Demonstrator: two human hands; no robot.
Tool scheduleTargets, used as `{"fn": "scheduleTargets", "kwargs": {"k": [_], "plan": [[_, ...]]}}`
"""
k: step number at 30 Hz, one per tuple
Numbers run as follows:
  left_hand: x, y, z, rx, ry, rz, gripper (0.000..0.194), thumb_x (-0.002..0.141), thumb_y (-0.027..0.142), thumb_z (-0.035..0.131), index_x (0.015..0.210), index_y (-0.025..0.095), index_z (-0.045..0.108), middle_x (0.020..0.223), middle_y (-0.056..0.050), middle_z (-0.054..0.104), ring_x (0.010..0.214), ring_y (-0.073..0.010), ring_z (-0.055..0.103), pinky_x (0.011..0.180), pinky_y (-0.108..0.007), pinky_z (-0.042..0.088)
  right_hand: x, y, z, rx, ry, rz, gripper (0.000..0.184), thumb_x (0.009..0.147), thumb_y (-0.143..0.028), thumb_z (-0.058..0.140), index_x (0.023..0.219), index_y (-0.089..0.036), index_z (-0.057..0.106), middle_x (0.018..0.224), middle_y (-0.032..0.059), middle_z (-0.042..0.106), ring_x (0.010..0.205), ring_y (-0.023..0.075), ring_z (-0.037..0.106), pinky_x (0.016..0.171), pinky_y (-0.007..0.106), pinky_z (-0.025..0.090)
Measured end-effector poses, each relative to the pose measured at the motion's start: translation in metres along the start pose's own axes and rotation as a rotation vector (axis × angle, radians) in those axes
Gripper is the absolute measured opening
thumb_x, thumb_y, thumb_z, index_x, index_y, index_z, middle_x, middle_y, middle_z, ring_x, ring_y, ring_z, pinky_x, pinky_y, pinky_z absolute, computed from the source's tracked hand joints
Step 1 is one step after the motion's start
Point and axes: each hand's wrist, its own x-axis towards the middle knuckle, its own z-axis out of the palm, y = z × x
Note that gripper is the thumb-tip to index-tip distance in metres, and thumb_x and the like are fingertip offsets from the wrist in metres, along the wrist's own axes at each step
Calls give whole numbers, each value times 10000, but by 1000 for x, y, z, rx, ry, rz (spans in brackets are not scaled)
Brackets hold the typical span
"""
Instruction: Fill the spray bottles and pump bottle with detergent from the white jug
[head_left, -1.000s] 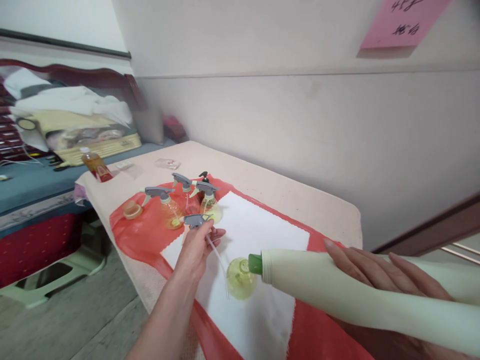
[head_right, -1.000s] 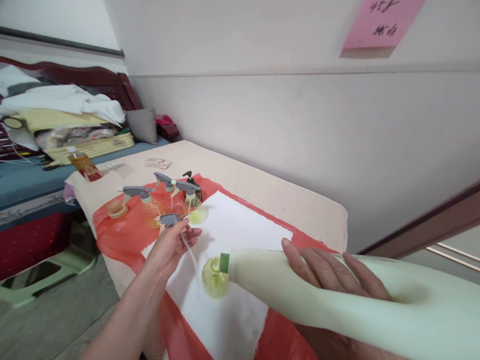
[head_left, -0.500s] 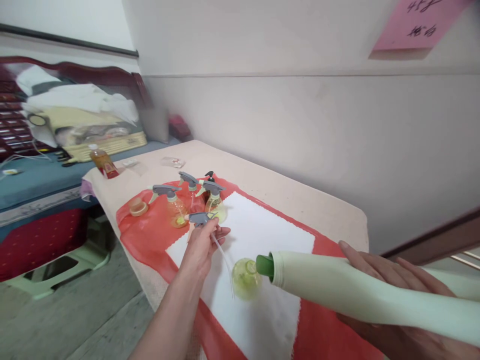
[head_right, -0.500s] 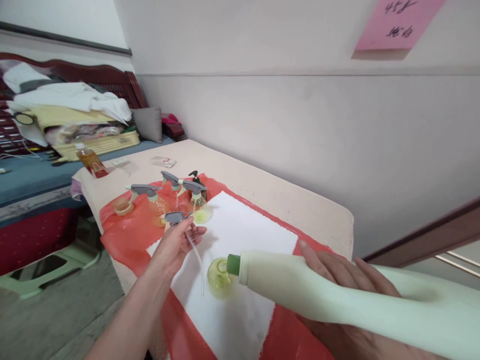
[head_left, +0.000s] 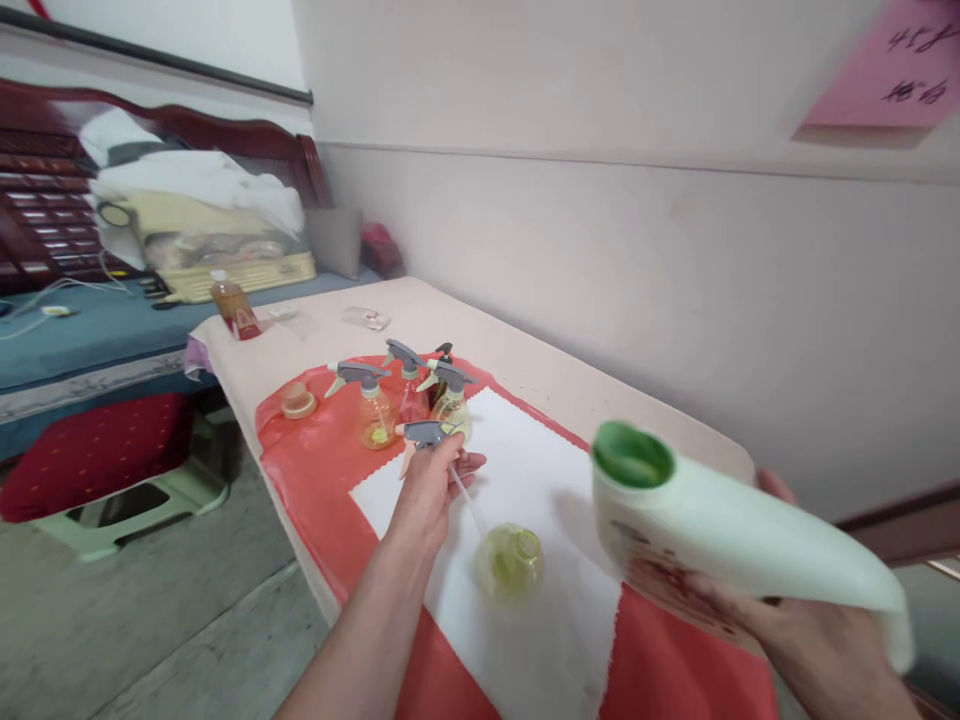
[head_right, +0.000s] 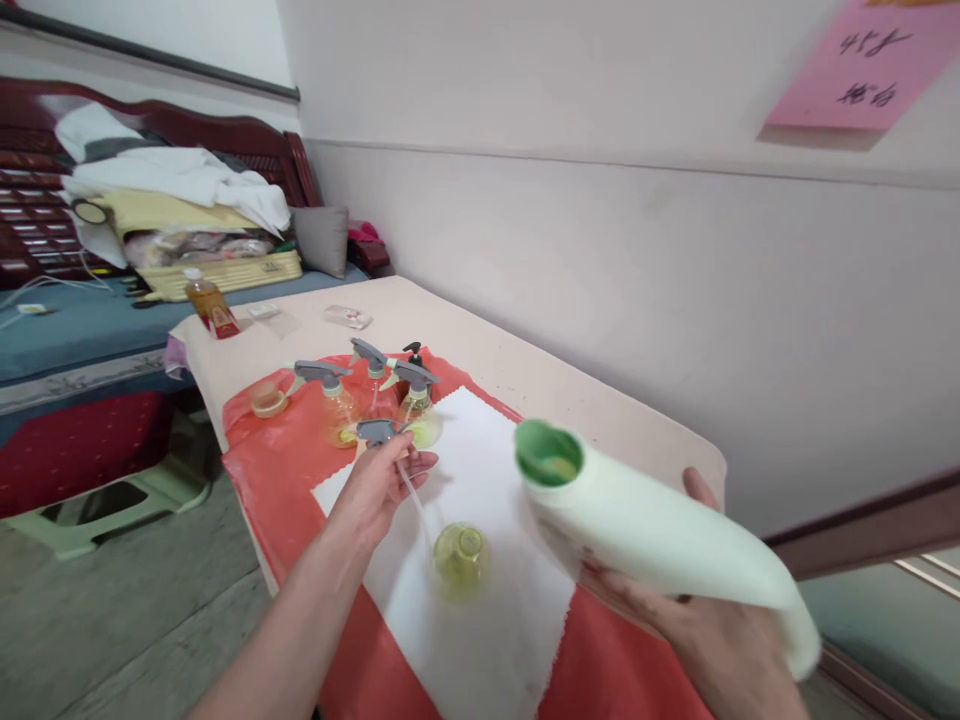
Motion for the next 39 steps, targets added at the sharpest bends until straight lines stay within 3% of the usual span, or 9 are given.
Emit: {"fn": "scheduleTargets", "kwargs": {"k": [4, 6, 11, 16, 19, 24, 28, 34, 39], "plan": [[-1, -3, 2, 20, -35, -5, 258, 717, 411, 698, 705, 176, 592, 780, -122, 719, 869, -234, 695, 750, -312, 481, 7, -14, 51, 528, 98, 549, 667, 681, -461, 715, 1273, -197, 555, 1183, 83, 672, 1011, 263, 653, 855, 393, 561], [-2, -4, 1, 15, -46, -4, 259, 709, 409, 707, 709, 177, 593, 773, -113, 715, 882, -239, 693, 754, -314, 479, 11, -23, 83, 703, 118, 619, 702, 673, -464, 716, 1292, -200, 517, 1214, 77, 651, 1075, 247, 618, 941, 399, 513], [-1, -1, -1, -71, -63, 18, 308, 701, 451, 715, 676, 184, 563, 769, -96, 710, 886, -224, 683, 777, -310, 468, 7, -31, 133, 615, -7, 690, 636, 706, -506, 707, 1217, -155, 563, 1152, 114, 664, 1018, 277, 626, 922, 441, 497], [-5, 6, 6, -326, -47, 110, 365, 724, 516, 681, 660, 190, 529, 724, -52, 682, 809, -184, 669, 774, -303, 463, -23, -31, 117, 470, -113, 691, 617, 791, -573, 600, 1311, -253, 516, 1363, 79, 543, 1263, 309, 468, 1086, 498, 320], [-8, 5, 11, -332, 3, 246, 325, 755, 495, 667, 708, 193, 557, 705, -18, 656, 805, -182, 667, 766, -305, 464, -56, -35, 100, 453, -153, 700, 662, 839, -589, 528, 1421, -305, 386, 1504, 38, 397, 1384, 274, 335, 1146, 466, 240], [-15, -5, 12, -65, 44, 538, 300, 818, 471, 606, 723, 189, 647, 776, -47, 669, 837, -212, 653, 799, -338, 466, -107, -37, 103, 591, -311, 624, 682, 830, -543, 561, 1435, -322, 337, 1497, 49, 408, 1371, 258, 371, 1124, 466, 305], [-29, -12, 14, 266, -57, 651, 311, 860, 437, 553, 771, 195, 726, 861, -70, 707, 909, -236, 630, 883, -354, 430, -124, -31, 133, 601, -417, 535, 895, 610, -363, 766, 1406, -282, 366, 1436, 75, 466, 1344, 306, 397, 1113, 516, 302], [-37, -22, 23, 621, -357, 471, 244, 793, 411, 652, 729, 193, 741, 722, -55, 680, 890, -270, 623, 836, -332, 421, -115, -34, 143, 581, -397, 537, 774, 537, -288, 790, 1248, -300, 485, 1167, 52, 626, 1107, 329, 573, 957, 501, 465], [-27, -32, 22, 462, -303, 276, 333, 818, 493, 607, 764, 185, 724, 915, -87, 695, 954, -256, 619, 851, -328, 431, -101, -48, 115, 566, -311, 526, 746, 585, -329, 763, 1240, -289, 409, 1143, 53, 595, 1008, 297, 594, 878, 470, 499]]}}
